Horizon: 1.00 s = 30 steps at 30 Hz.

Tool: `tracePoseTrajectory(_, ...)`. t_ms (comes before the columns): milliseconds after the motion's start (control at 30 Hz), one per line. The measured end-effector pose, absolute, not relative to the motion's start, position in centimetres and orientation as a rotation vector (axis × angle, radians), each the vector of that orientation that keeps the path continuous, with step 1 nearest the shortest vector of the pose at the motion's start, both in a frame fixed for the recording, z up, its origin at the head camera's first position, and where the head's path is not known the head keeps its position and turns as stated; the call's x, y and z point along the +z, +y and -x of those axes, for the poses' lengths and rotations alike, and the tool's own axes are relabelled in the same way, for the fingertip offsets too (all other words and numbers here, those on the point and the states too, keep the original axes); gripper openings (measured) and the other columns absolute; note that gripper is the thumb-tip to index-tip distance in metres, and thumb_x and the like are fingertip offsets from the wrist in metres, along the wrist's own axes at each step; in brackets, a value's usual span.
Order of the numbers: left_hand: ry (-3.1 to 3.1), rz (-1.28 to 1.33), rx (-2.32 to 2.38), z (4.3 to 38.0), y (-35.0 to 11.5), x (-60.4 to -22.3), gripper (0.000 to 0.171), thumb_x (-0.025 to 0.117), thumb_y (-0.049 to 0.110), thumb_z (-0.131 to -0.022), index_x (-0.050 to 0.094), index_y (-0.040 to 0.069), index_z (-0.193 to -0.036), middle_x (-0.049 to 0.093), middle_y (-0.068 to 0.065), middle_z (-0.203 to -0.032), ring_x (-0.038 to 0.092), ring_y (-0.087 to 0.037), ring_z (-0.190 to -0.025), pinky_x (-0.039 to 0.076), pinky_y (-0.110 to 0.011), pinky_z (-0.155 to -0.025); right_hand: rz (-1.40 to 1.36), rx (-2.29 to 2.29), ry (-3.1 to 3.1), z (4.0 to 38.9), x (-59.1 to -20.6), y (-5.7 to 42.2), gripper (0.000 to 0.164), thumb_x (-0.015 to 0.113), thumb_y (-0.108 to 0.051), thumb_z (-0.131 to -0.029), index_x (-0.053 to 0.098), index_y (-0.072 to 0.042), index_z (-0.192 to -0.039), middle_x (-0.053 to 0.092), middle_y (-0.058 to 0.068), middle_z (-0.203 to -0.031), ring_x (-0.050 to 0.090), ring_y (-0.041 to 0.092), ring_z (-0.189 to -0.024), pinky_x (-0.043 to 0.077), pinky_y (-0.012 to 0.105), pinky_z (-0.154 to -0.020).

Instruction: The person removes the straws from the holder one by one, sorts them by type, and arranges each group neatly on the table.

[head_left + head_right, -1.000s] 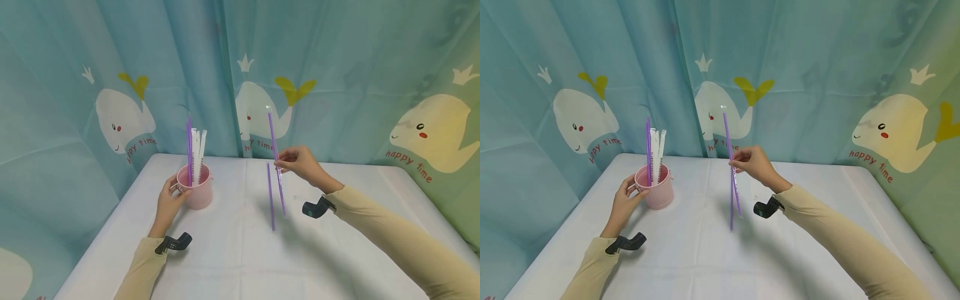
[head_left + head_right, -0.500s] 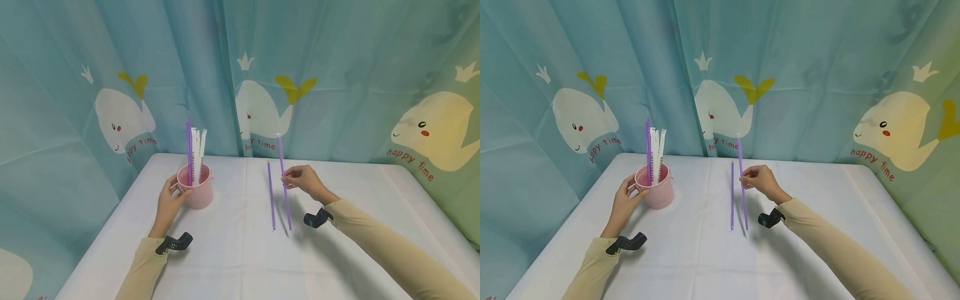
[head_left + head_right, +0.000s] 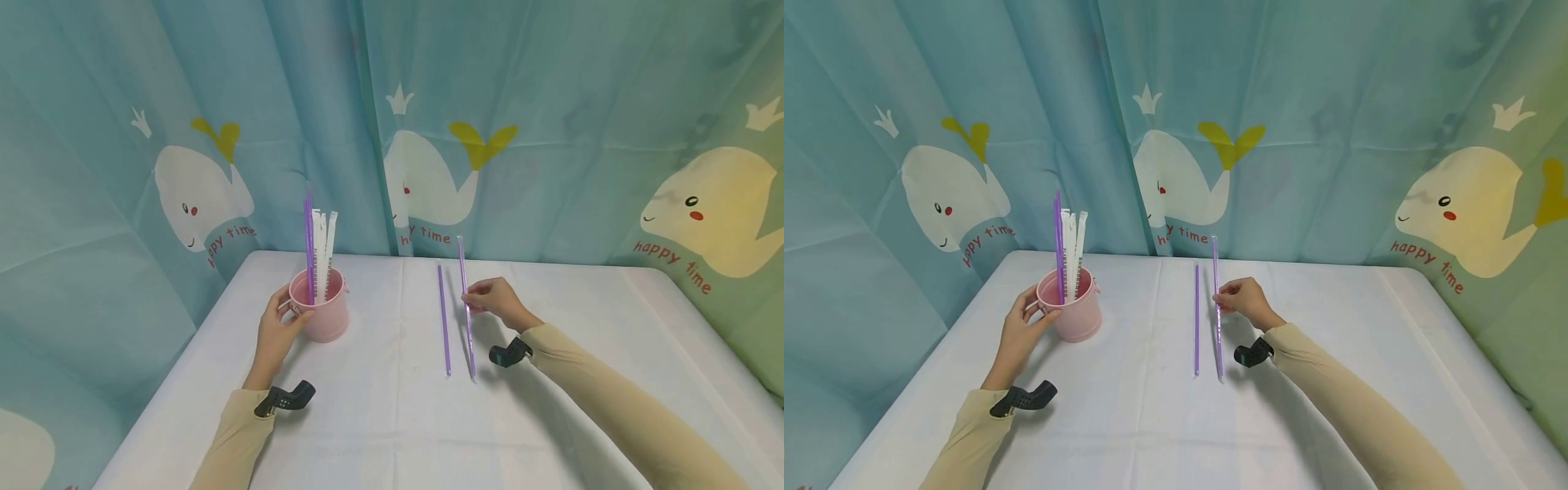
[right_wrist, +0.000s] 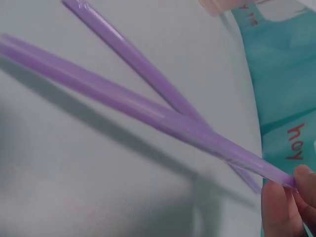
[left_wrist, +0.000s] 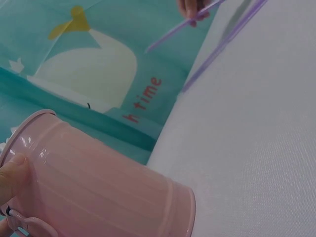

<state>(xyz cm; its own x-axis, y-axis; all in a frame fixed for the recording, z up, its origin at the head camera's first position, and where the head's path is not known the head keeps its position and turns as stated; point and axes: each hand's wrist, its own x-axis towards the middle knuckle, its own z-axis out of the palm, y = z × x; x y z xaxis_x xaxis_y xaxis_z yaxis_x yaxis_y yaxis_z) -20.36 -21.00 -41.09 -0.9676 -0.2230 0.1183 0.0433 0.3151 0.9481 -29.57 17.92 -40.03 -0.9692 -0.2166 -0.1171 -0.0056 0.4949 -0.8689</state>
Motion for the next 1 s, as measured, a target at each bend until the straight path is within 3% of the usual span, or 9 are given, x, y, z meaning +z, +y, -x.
tracePoseTrajectory(367, -2.349, -0.172, -1.711, 20.3, -20.9, -41.1, 0.072, 0.069, 0.016, -0.085, 0.029, 0.005, -0.144, 0.034, -0.018, -0.147, 0.035, -0.034, -0.136, 0.039, -0.045, -0.111, 0.144, -1.511, 2.466, 30.6, -41.6, 17.7, 0.029, 0.065, -0.004, -0.085, 0.061, 0.018, -0.105, 0.07, 0.008, -0.078, 0.062, 0.003, -0.061, 0.06, 0.022, -0.065)
tracePoseTrajectory(1000, -2.362, -0.197, -1.694, 20.4, -20.9, -40.9, 0.071, 0.069, 0.016, -0.085, 0.03, 0.006, -0.144, 0.034, -0.018, -0.147, 0.036, -0.034, -0.136, 0.04, -0.045, -0.111, 0.061, -1.364, 2.529, 31.3, -42.4, 16.6, 0.022, 0.067, -0.004, -0.084, 0.064, 0.012, -0.099, 0.067, 0.003, -0.071, 0.061, 0.003, -0.056, 0.052, 0.015, -0.055)
